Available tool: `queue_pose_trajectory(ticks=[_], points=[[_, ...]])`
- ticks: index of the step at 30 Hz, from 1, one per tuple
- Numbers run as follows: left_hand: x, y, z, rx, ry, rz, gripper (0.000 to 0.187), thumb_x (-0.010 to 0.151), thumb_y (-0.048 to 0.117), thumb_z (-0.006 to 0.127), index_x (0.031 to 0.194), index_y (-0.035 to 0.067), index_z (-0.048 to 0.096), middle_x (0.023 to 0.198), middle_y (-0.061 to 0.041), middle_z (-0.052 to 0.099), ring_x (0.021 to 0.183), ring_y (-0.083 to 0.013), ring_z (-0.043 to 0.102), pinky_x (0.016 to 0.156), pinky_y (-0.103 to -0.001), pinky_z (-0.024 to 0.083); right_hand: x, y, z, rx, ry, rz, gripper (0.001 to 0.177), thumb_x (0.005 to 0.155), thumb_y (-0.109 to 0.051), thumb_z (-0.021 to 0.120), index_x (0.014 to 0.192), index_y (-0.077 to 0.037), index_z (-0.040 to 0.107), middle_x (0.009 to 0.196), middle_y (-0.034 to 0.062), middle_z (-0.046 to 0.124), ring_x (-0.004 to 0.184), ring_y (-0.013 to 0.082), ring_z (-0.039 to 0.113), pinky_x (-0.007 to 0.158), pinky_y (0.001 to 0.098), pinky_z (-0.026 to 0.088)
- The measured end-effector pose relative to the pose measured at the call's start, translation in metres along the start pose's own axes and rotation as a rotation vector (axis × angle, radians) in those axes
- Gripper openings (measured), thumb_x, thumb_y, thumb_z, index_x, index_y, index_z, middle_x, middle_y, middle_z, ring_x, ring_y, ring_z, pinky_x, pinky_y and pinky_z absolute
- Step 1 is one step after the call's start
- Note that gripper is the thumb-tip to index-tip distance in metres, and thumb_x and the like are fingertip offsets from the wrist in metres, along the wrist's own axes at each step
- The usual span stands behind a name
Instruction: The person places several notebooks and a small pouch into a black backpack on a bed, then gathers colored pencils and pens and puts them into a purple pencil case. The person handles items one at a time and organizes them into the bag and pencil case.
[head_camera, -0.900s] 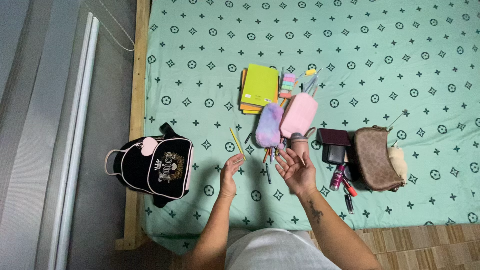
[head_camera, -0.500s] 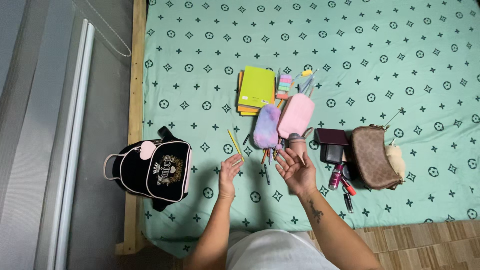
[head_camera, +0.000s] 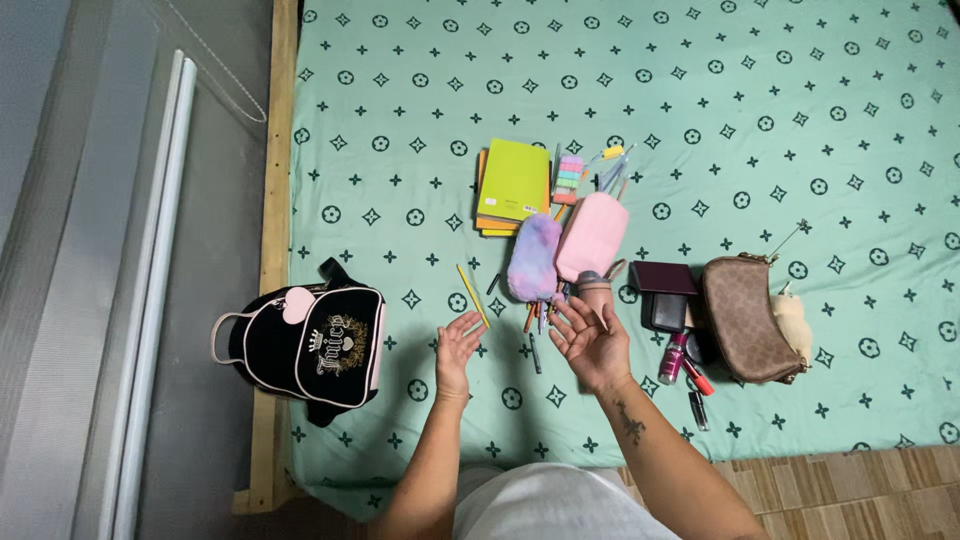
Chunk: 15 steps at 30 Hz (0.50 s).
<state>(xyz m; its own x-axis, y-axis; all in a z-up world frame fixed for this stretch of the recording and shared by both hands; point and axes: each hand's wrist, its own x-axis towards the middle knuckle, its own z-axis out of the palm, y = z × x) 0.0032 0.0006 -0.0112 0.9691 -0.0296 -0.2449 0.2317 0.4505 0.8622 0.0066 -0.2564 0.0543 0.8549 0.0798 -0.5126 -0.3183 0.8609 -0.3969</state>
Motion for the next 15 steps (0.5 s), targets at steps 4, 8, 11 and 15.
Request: queue_pose_trajectory(ticks=[4,8,11,15], points=[[0.000,0.001,0.000,0.021,0.015,-0.007,0.083,0.097,0.073,0.024,0.143,0.011,0.055,0.147,-0.013,0.060,0.136,-0.0298,0.057,0.117,-0.047,0.032,-0.001,0.001,0.008,0.011,0.007,0.009,0.054,0.103,-0.052,0.041,0.128,-0.008,0.059,0.136,0.0166,0.065,0.123,0.0329,0.061,0.104,0.0475,0.047],[0.000,0.004,-0.001,0.025,0.015,-0.004,0.082,0.097,0.072,0.024,0.143,0.011,0.055,0.147,-0.013,0.060,0.136,-0.0297,0.057,0.117,-0.047,0.032,-0.003,0.002,0.017,-0.005,0.025,0.016,0.054,0.103,-0.050,0.038,0.130,-0.008,0.057,0.135,0.0152,0.065,0.123,0.0325,0.061,0.105,0.0473,0.046],[0.000,0.005,-0.003,0.018,0.009,0.005,0.082,0.097,0.071,0.024,0.143,0.011,0.055,0.148,-0.013,0.059,0.136,-0.0302,0.057,0.117,-0.048,0.032,-0.003,0.003,0.020,-0.011,0.016,0.016,0.055,0.103,-0.049,0.037,0.132,-0.007,0.057,0.135,0.0149,0.064,0.122,0.0320,0.061,0.106,0.0470,0.045],[0.002,0.001,-0.008,0.008,0.002,0.004,0.081,0.098,0.070,0.024,0.143,0.010,0.054,0.148,-0.014,0.059,0.136,-0.0308,0.056,0.117,-0.048,0.032,0.000,0.005,0.018,-0.012,0.022,0.024,0.054,0.104,-0.049,0.036,0.132,-0.007,0.056,0.135,0.0143,0.064,0.123,0.0322,0.061,0.105,0.0467,0.046]])
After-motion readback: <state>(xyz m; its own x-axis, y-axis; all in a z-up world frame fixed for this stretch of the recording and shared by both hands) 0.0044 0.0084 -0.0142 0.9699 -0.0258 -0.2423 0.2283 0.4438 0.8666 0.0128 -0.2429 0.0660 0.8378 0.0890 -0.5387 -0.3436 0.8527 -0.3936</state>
